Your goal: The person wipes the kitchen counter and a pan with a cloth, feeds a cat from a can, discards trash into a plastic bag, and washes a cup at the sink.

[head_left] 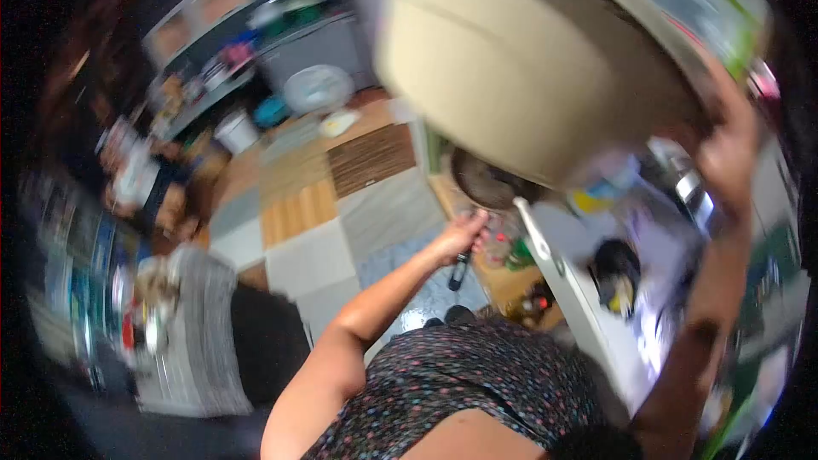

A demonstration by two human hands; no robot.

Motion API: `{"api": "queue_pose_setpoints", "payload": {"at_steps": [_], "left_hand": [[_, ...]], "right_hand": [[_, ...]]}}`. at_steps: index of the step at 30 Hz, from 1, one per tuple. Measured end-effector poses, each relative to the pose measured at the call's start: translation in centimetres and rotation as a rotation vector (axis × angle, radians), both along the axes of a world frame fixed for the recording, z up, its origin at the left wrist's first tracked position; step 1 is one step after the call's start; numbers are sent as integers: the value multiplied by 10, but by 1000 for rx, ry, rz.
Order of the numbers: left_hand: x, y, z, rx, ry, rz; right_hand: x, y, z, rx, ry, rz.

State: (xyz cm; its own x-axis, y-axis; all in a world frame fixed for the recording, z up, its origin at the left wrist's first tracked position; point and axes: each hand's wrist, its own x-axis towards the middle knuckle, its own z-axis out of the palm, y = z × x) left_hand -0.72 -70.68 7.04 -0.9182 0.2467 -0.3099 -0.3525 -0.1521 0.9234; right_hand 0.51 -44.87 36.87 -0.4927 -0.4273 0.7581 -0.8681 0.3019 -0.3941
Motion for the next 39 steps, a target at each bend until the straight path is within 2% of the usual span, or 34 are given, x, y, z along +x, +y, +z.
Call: {"api": "queue_pose_setpoints", "payload": {"at_steps": [3,5,7,9,12,15,16,19,20,22,23,26,27,29,30,31,33,34,35,37,38,39], "left_hand": [[23,-12,-19,62,6,136],[38,-22,-31,134,61,146],[67,-33,-28,151,29,217],[95,-48,-38,132,9,282],[141,-70,-37,107,-29,412],[180,-97,-52,87,-20,500],[192,-105,-55,80,-17,518],[225,-127,-63,84,-21,565],[236,-132,-63,83,-8,552],[255,-141,-69,114,-8,519],[264,-146,-72,134,-8,492],[285,-149,-74,121,-9,416],[290,-145,-73,127,-12,399],[298,-136,-70,105,-6,351],[296,-133,-80,125,-31,307],[296,-125,-79,127,-41,253],[293,-110,-73,97,-65,259],[288,-103,-80,-22,-64,220],[286,-94,-75,-5,-113,215],[281,-78,-87,-74,-83,156],[278,-69,-90,-51,-109,187],[282,-54,-68,-60,-106,134]], "right_hand": [[-15,23,-24,-96,-49,-100],[-30,30,-37,-60,-19,-117],[-38,26,-48,11,-94,38],[-26,17,-51,106,-119,-10],[0,11,-59,-62,-64,19],[29,25,-56,33,-93,63],[44,30,-59,-10,-233,97],[95,36,-66,-329,-496,-48],[108,60,-60,-57,-408,-63],[139,89,-69,223,-322,-86],[157,99,-80,208,-278,-268],[227,91,-78,191,-544,-402],[251,79,-56,369,-826,-313],[290,86,-78,324,-600,-453],[316,85,-93,121,-470,-672],[333,99,-92,114,-479,-726],[371,137,-87,449,-480,-726],[393,126,-100,224,-294,-856],[415,129,-104,271,-89,-926],[462,125,-102,526,-28,-1132],[478,129,-101,412,-268,-1033],[498,137,-110,506,-158,-1070]]}}
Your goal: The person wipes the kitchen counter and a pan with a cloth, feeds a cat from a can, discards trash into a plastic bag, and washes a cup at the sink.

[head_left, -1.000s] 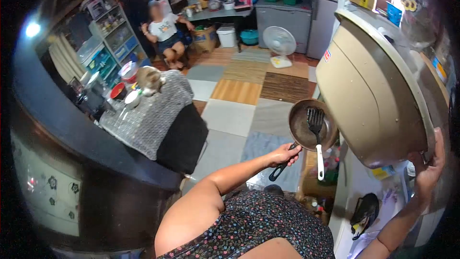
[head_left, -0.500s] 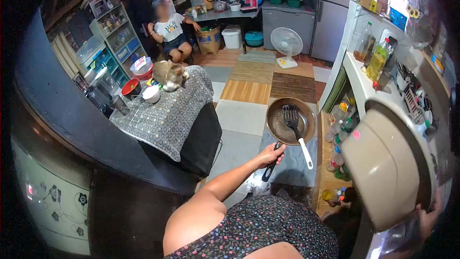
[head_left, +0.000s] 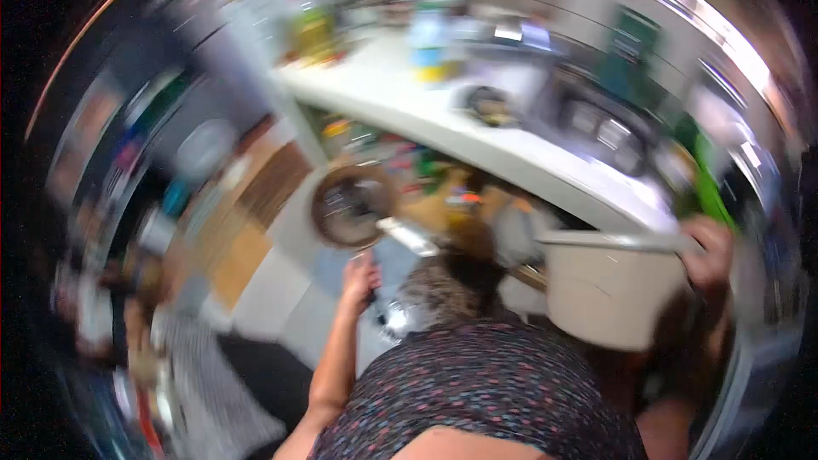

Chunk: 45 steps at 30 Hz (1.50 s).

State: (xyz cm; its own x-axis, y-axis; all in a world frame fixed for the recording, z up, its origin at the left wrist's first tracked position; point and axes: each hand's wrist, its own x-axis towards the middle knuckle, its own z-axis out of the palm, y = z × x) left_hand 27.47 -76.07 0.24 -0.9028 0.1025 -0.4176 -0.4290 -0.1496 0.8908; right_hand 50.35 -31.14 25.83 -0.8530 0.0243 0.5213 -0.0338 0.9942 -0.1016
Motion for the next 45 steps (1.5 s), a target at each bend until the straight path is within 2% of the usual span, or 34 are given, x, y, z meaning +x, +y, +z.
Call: {"api": "queue_pose_setpoints", "payload": {"at_steps": [1,2,4,6,8,11,13,15,16,17,18,19,20,21,22,23,25,26,28,29,30,31,32,34,37,39,40,41,42,44,45], "left_hand": [[0,3,-1,86,24,-116],[-4,16,0,101,69,-130],[-14,39,0,59,44,-137],[-13,65,13,7,66,-184],[-2,74,22,14,106,-179],[0,109,23,29,129,-171],[-1,126,27,40,120,-156],[1,140,30,75,124,-147],[4,148,35,107,127,-133],[10,161,44,97,115,-110],[4,158,31,74,60,-104],[14,176,44,103,80,-66],[18,183,45,113,89,-56],[22,188,46,163,86,-63],[31,194,56,170,71,-63],[33,194,52,196,87,-79],[44,203,62,160,54,-16],[47,204,64,162,51,-23],[51,200,64,131,60,-1],[53,198,69,114,52,18],[53,196,68,100,48,45],[52,192,65,101,59,54],[51,187,63,99,70,56],[50,178,62,111,66,88],[41,155,57,151,49,122],[35,137,58,149,63,140],[31,127,58,122,45,148],[25,116,54,64,37,155],[20,104,50,6,29,181],[17,83,49,15,13,183],[15,68,49,48,41,172]], "right_hand": [[22,11,-14,123,89,5],[45,24,-28,246,185,-1],[74,17,-9,115,-94,-385],[113,34,-8,-70,40,-445],[159,24,-1,-121,158,-696],[228,72,8,-41,238,-881],[255,89,32,-21,170,-1171],[321,129,28,246,236,-1136],[341,149,30,353,122,-1246],[352,172,25,442,179,-1259],[349,191,23,522,119,-1286],[361,229,5,601,89,-1376],[351,251,2,564,36,-1349],[373,303,-28,788,44,-1345],[388,345,-50,821,8,-1310],[371,355,-59,450,-64,-1404],[437,483,-154,440,88,-1132],[474,562,-209,436,185,-1089],[430,534,-213,157,73,-1044],[437,560,-239,39,90,-973],[427,564,-243,-19,93,-1006],[387,522,-205,134,-157,-1145],[375,533,-208,251,-74,-1212],[324,510,-185,558,79,-1178],[145,386,-152,94,295,-685],[31,311,-154,-127,288,-280],[-23,248,-137,-290,127,-274],[-75,213,-139,-312,-107,-295],[-119,161,-127,-307,-97,-95],[-200,84,-120,-337,-261,87],[-243,68,-136,-264,-203,186]]}}
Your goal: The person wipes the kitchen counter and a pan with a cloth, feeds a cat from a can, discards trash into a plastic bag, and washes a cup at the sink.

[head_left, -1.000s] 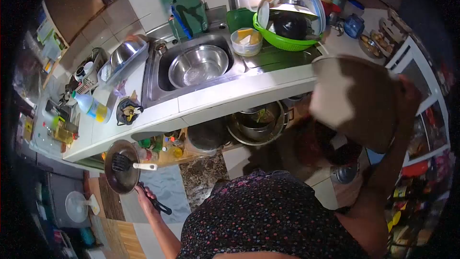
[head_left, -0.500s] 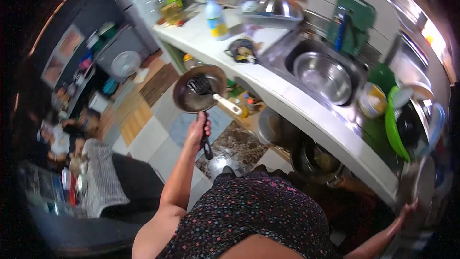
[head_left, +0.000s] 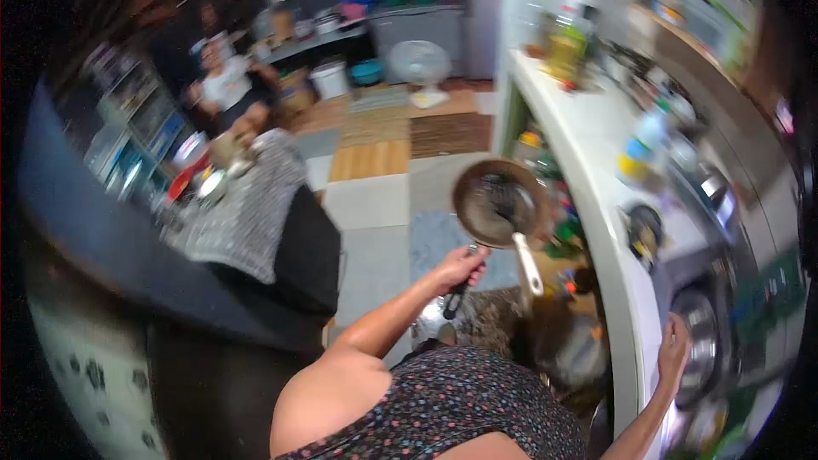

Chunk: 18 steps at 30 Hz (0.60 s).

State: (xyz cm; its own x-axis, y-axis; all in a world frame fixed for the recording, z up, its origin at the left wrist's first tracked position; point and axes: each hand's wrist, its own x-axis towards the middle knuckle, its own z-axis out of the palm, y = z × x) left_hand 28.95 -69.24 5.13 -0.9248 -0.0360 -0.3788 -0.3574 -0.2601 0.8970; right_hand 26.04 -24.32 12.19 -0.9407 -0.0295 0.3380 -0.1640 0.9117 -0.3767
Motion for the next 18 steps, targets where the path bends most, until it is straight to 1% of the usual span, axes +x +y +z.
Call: {"api": "queue_pose_setpoints", "payload": {"at_steps": [1,2,3,5,6,7,8,9,11,15,17,18], "left_hand": [[-1,-14,-2,32,24,-25],[-3,-30,-3,51,40,-29],[-5,-46,-4,65,54,-50],[-3,-75,-2,51,72,-25],[-2,-89,-1,33,61,-14],[-1,-102,1,16,51,-4],[1,-114,5,14,44,15],[2,-125,5,9,47,39],[3,-144,4,73,22,108],[-11,-165,-3,10,-18,235],[-29,-173,-7,53,-6,254],[-39,-177,-7,52,10,262]], "right_hand": [[-45,-7,-18,56,73,81],[-85,-21,-22,22,24,113],[-130,-25,-40,26,72,194],[-175,-61,-36,15,103,164],[-200,-66,-53,51,167,119],[-218,-79,-62,-154,85,129],[-225,-87,-71,15,27,7],[-218,-106,-59,189,-28,-117],[-223,-114,-62,215,4,-184],[-249,-91,-101,130,76,-173],[-264,-82,-112,45,188,-58],[-269,-85,-107,-47,101,-100]]}}
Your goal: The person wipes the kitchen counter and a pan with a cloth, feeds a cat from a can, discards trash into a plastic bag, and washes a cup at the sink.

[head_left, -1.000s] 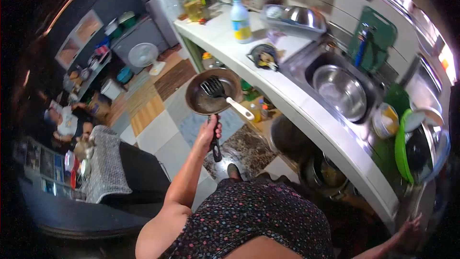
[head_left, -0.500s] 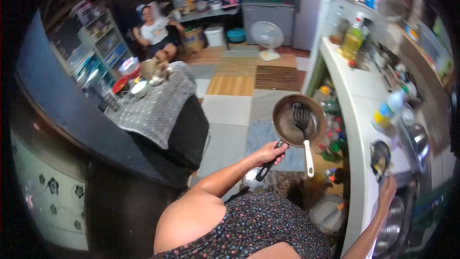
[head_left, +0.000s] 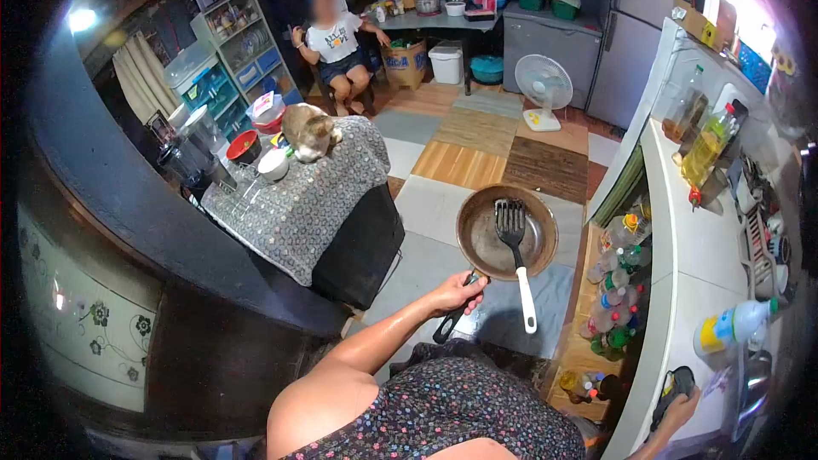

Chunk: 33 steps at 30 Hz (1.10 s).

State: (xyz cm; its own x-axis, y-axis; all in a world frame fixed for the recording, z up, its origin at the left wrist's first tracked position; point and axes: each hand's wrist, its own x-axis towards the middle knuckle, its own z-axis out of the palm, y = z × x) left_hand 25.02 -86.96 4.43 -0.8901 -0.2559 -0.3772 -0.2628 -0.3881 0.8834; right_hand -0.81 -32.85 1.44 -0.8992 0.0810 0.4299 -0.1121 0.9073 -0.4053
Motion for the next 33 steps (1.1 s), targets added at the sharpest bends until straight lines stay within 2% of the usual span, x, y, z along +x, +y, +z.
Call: {"api": "queue_pose_setpoints", "payload": {"at_steps": [1,3,4,5,7,8,9,11,15,16,18,20,21,23,24,25,26,27,29,30,33], "left_hand": [[-7,-3,-1,-4,9,9],[-32,-9,-8,3,54,20],[-45,-10,-5,9,43,27],[-57,-10,1,8,34,29],[-86,-10,12,14,11,23],[-113,-13,20,26,36,4],[-128,-12,22,25,43,-1],[-155,-15,26,13,84,-20],[-195,-25,30,46,121,-43],[-203,-30,31,48,121,-44],[-220,-44,32,72,96,-54],[-237,-64,28,-7,39,-51],[-248,-73,24,-96,-2,-52],[-270,-101,14,-85,-51,-57],[-280,-115,8,-131,-54,-40],[-289,-121,20,-163,-83,-49],[-298,-136,13,-150,-65,-84],[-305,-146,20,-158,-37,-96],[-315,-171,15,-131,-9,-118],[-318,-180,16,-130,0,-132],[-333,-209,10,-158,5,-173]], "right_hand": [[7,-14,16,11,-12,8],[12,-44,56,-152,-103,-48],[-1,-43,46,-178,37,-31],[-11,-48,49,-185,38,-30],[-30,-78,61,-330,11,152],[-58,-103,60,-378,94,268],[-74,-118,63,-354,176,291],[-115,-135,64,-477,120,318],[-173,-164,114,-506,202,289],[-191,-163,125,-531,365,300],[-221,-172,142,-546,524,302],[-241,-172,149,-391,529,219],[-259,-171,137,-195,470,161],[-287,-156,103,225,268,-1],[-293,-156,89,324,178,-61],[-281,-181,100,284,-16,-117],[-302,-161,66,48,130,5],[-297,-178,82,33,21,-153],[-311,-165,90,-128,99,-211],[-308,-168,111,-262,83,-280],[-317,-151,166,-395,260,-401]]}}
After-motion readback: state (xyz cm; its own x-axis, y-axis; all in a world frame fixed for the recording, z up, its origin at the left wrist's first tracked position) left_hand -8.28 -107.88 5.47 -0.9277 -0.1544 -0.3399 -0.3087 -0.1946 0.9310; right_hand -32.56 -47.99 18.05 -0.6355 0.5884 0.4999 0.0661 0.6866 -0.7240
